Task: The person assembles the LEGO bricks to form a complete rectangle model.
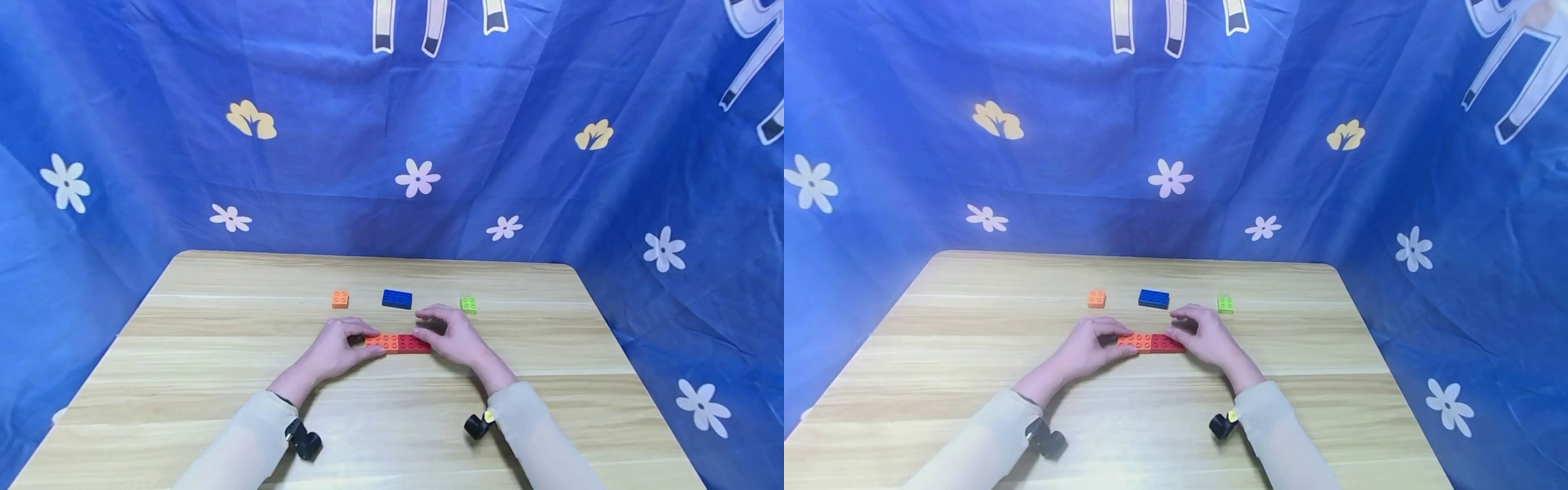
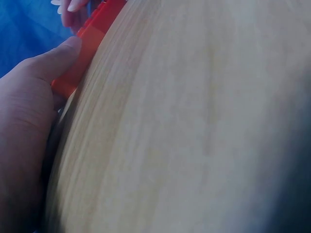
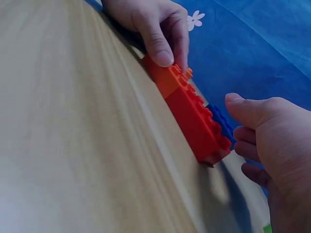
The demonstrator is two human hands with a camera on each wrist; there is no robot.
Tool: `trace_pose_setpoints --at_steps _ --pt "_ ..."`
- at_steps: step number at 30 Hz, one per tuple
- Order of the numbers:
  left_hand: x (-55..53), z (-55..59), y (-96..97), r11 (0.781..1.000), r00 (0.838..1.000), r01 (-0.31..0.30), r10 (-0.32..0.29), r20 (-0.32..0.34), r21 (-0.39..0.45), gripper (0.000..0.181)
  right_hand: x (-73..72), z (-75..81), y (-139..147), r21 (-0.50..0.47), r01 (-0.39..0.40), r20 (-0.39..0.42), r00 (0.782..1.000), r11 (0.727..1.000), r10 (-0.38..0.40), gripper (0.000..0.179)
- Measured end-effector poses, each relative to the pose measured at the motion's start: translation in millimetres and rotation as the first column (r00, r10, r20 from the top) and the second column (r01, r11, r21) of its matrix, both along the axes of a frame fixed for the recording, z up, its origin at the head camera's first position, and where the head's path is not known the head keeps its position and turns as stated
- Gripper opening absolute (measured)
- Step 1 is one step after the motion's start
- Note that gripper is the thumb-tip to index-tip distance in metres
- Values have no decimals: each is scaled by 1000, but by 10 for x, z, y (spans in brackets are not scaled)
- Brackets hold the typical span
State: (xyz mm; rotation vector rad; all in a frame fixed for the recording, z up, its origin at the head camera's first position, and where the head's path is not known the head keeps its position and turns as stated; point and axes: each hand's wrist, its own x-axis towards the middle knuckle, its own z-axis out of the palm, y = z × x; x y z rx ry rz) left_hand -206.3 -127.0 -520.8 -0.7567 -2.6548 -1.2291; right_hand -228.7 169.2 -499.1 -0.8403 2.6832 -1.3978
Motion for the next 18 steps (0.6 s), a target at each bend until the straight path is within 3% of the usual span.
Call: trace_pose_setpoints --at_steps 8,18 --pt "5 24 -19 1000 1000 -12 12 10 0 41 -198 30 -66 -11 31 -29 999 999 -31 44" --pt "6 40 -26 1000 1000 -1 1 18 13 38 -398 13 -170 11 84 2 996 996 -84 52"
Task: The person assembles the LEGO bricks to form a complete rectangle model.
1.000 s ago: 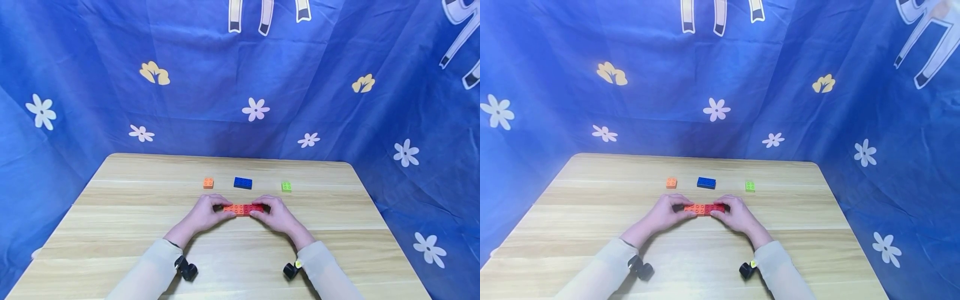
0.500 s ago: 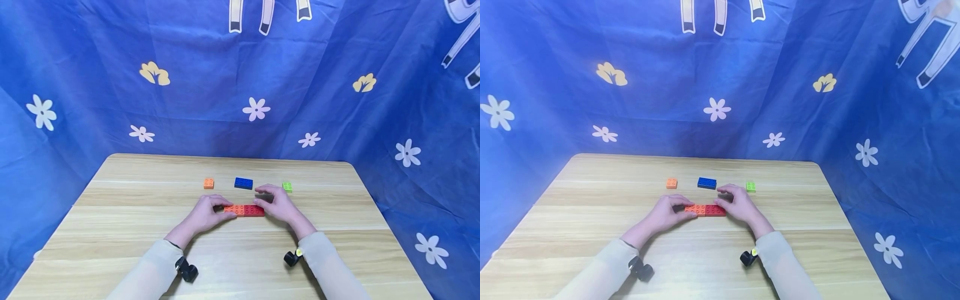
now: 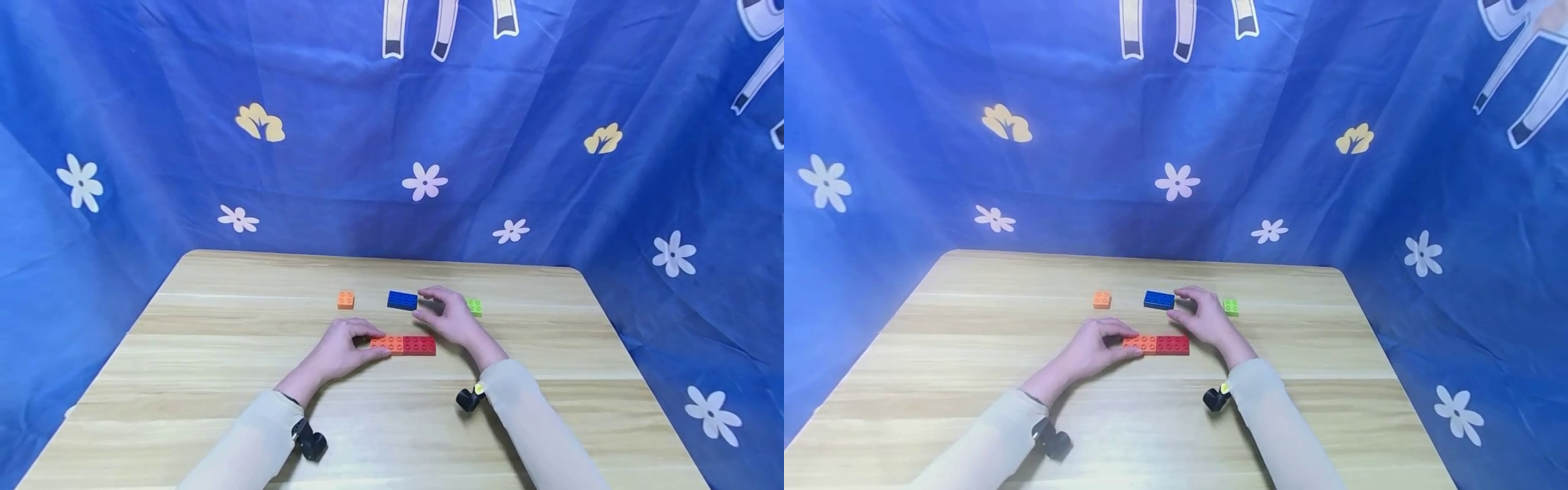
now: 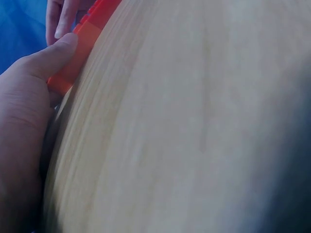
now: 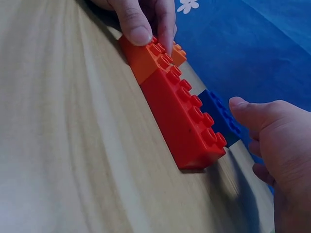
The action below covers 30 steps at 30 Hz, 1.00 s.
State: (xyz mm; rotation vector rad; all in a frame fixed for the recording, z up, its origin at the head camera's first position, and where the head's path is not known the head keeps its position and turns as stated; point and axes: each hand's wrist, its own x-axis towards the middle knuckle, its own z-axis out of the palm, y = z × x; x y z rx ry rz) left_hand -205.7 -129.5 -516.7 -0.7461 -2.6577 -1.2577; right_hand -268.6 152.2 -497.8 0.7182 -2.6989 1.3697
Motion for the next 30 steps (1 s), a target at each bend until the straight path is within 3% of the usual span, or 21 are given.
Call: trace_pose_setpoints --at_steps 15,23,30 --pt "-2 -11 19 1000 1000 15 -14 -26 25 38 -245 -81 -131 101 -10 25 1000 995 8 52" --pt "6 5 25 1000 999 10 -10 -42 9 37 -258 -126 -143 119 0 -2 1000 993 0 45" --pt "10 -26 10 1000 999 13 -11 -48 26 36 -251 -114 -169 79 -1 38 999 997 -2 43"
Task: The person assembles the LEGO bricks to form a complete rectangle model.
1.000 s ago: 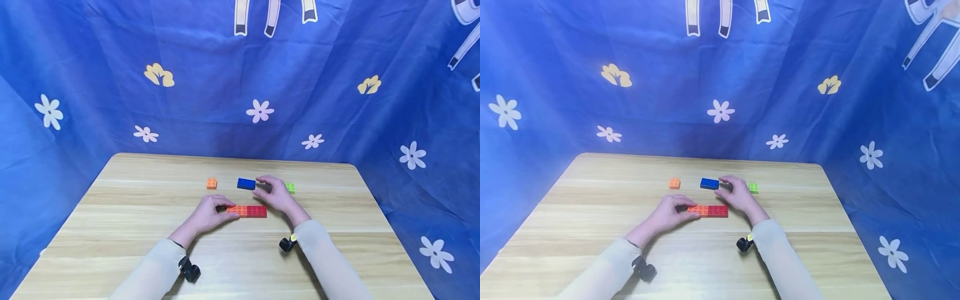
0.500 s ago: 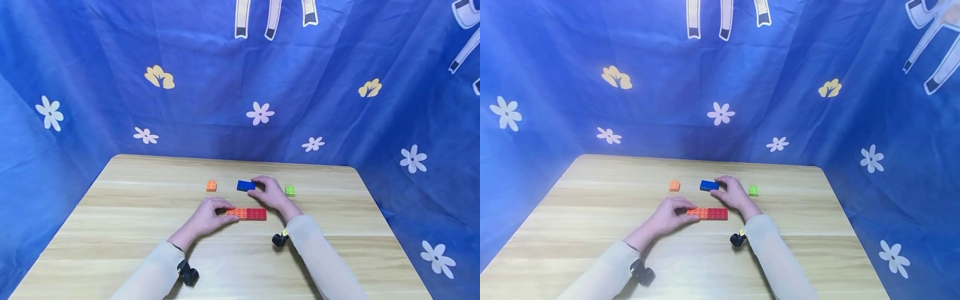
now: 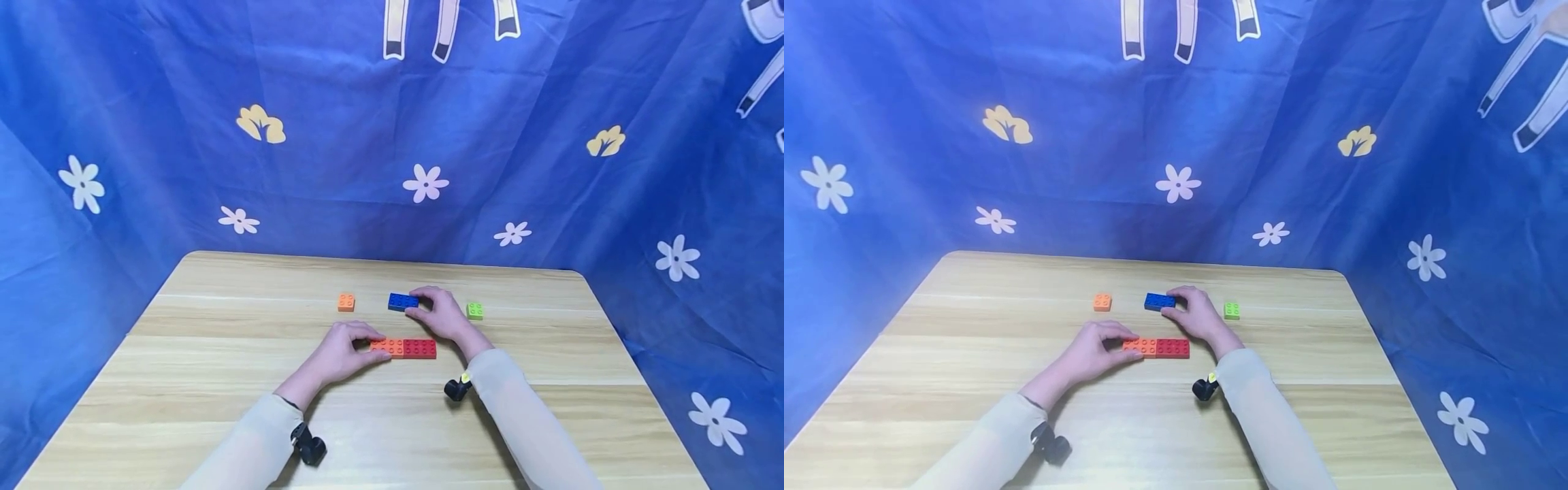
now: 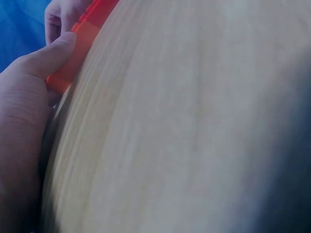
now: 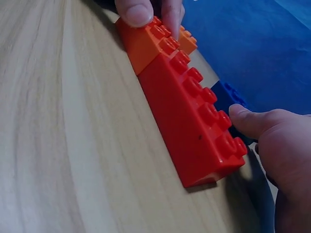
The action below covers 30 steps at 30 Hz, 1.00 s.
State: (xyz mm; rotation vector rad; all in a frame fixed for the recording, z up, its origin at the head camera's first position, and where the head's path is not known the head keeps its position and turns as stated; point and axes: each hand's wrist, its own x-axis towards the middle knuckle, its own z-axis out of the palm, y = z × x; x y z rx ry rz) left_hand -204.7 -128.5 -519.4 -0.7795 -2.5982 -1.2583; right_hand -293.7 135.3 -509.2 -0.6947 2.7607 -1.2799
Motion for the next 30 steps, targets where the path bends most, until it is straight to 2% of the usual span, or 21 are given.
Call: trace_pose_setpoints --at_steps 7,16,30 --pt "7 2 -23 1000 1000 -6 6 27 -4 39 26 84 22 -44 14 20 1000 999 -13 42" --pt "2 16 -6 1000 999 -16 16 47 -9 40 116 222 75 -130 15 87 996 991 -4 46" --pt "-24 -7 -5 1000 999 -12 13 44 -22 40 283 381 168 -171 -29 65 997 985 41 48"
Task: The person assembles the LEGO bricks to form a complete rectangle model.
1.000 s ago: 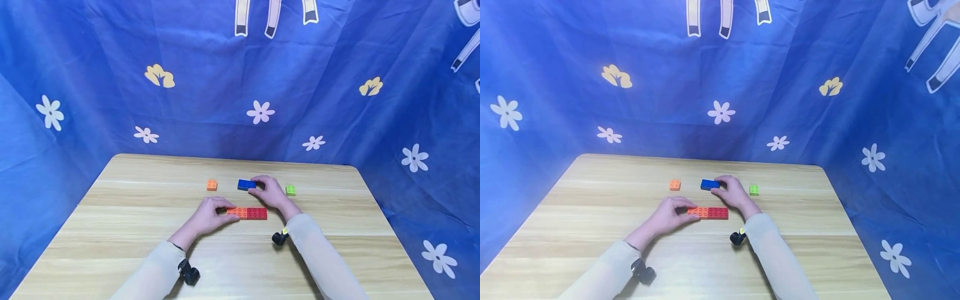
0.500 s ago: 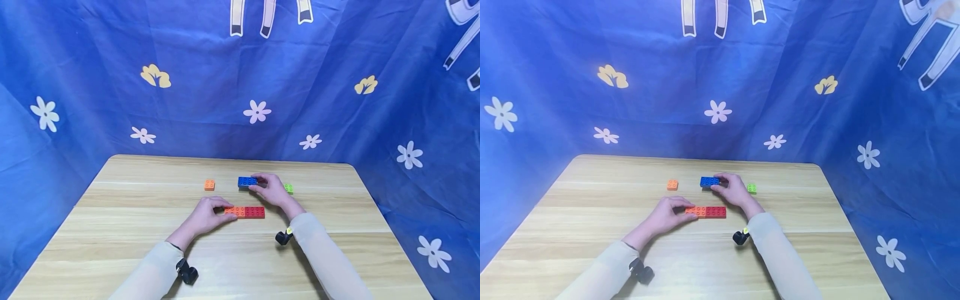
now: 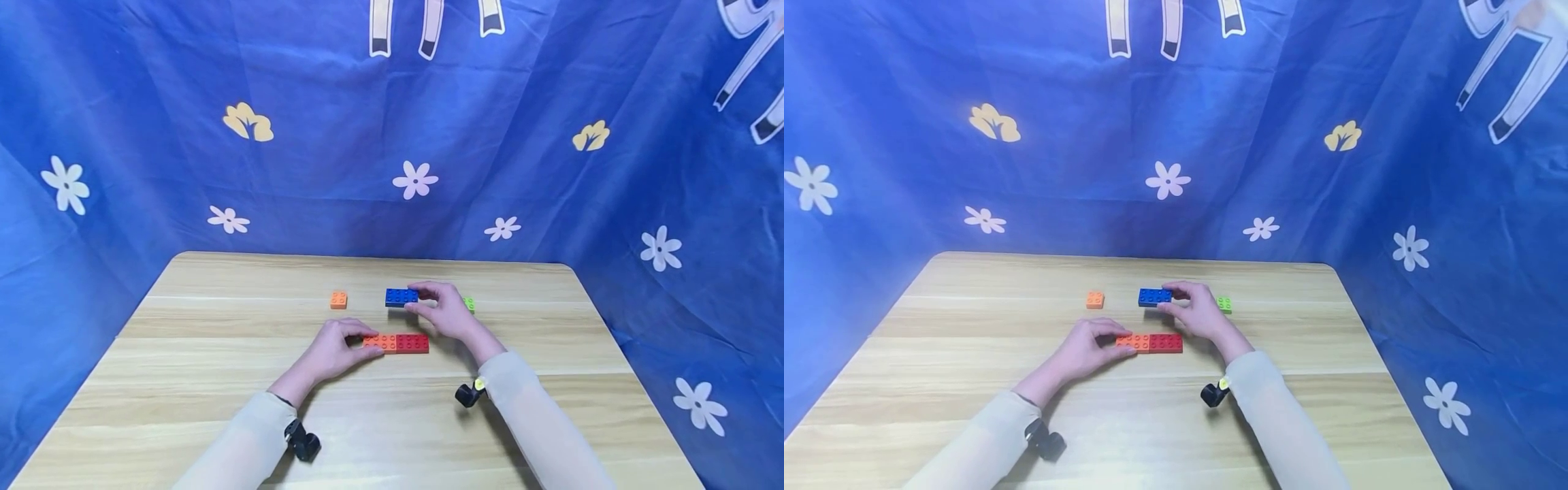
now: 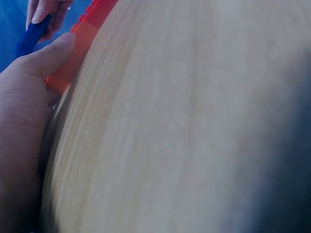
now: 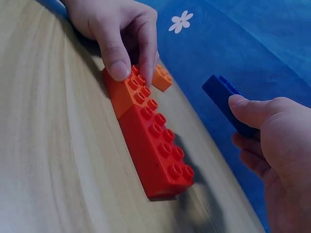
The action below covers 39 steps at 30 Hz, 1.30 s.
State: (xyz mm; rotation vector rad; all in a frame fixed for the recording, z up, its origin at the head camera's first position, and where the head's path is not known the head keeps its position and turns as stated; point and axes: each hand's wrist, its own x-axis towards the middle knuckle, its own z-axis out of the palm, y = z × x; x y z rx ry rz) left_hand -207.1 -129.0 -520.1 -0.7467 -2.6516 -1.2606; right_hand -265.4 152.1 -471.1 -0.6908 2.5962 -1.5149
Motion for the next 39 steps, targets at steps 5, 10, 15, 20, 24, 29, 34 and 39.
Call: trace_pose_setpoints --at_steps 5,10,15,20,24,29,34,39 --pt "6 15 9 1000 1000 0 0 -5 2 39 80 22 11 -10 -18 22 1000 1000 19 48" --pt "20 23 15 1000 1000 0 0 -12 5 37 155 14 19 -17 -17 42 999 1000 18 47" --pt "26 22 11 1000 1000 -9 9 3 -8 37 210 -7 37 -16 -18 39 999 1000 19 46" --pt "23 24 10 1000 1000 -8 9 4 -11 36 255 -38 55 -30 -34 36 999 999 35 43" --pt "23 16 5 1000 1000 -11 11 3 -21 37 298 -49 59 -21 -31 44 999 999 32 42" --pt "26 17 8 1000 1000 -9 9 6 -20 37 341 -65 61 -12 -23 54 998 1000 23 41" --pt "26 10 14 1000 1000 0 0 -20 -4 38 381 -86 62 -35 -40 44 998 999 42 43" --pt "29 7 16 1000 999 4 -4 -35 12 37 408 -123 65 -48 -50 51 997 998 52 42"
